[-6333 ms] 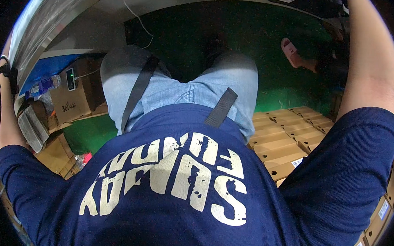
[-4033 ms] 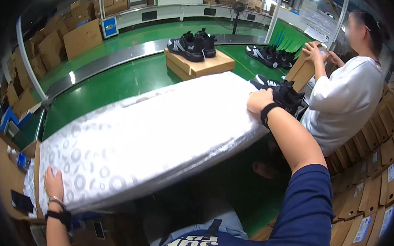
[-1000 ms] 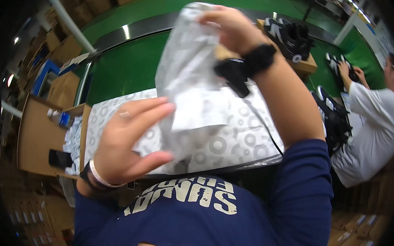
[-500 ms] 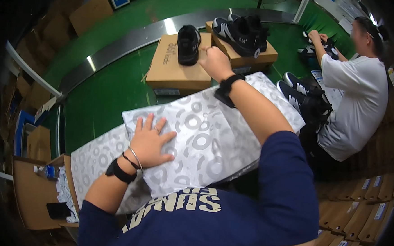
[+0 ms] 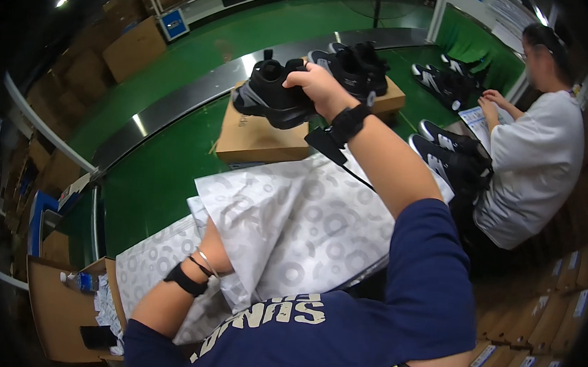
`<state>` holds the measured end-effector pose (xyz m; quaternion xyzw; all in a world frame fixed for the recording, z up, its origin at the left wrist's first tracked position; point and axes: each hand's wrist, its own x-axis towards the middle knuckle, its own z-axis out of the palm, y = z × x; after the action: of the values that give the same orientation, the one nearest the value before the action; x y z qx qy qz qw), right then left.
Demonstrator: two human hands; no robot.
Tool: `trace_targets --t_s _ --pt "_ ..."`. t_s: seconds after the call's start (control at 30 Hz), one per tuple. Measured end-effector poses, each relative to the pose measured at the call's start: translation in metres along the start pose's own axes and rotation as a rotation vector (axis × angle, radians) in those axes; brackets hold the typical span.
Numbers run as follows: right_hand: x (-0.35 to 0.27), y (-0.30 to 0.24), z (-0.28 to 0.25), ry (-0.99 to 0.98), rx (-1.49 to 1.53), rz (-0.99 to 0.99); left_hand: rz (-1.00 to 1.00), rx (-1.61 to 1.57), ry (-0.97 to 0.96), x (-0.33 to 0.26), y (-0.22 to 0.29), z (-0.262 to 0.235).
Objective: The recorder is packing athletic shoes into individual shoeboxes on a conveyor belt workstation.
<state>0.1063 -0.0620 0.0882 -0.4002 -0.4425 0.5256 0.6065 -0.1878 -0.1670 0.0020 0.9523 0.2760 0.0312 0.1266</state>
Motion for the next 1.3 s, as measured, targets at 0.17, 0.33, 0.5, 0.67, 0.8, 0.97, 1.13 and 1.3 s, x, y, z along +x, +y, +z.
trace_targets --t_s 0.17,0.33,0.5,0.67,0.8,0.97,1.13,1.3 --pt "-0.087 -0.057 -0.009 -0.105 -0.034 0.019 0.463 -0.086 -0.032 0.039 -0.001 -0.043" --pt "-0.138 -0.06 -0.029 -0.155 0.159 0.027 -0.004 -0.032 -0.373 0.099 0.065 -0.016" --pt "-0.161 -0.011 -0.037 -0.005 0.226 0.293 0.179 0.14 -0.409 0.117 0.07 0.031" --pt "-0.192 0.01 -0.039 0.171 -0.003 0.204 0.508 -0.092 -0.498 0.057 0.119 -0.028" --pt "-0.244 0.033 0.018 -0.044 -0.943 -0.514 0.309 -0.125 -0.004 0.001 0.102 -0.076" --pt "-0.269 0.045 0.054 -0.523 -1.309 -0.54 -0.053 0.013 0.389 -0.033 0.067 -0.053" --pt "-0.238 0.057 -0.09 0.425 -1.486 -0.306 -0.134 -0.013 0.128 -0.044 0.055 -0.034" --pt "-0.244 0.07 -0.176 0.945 -1.675 0.295 -0.15 -0.101 0.068 -0.047 0.044 -0.027"
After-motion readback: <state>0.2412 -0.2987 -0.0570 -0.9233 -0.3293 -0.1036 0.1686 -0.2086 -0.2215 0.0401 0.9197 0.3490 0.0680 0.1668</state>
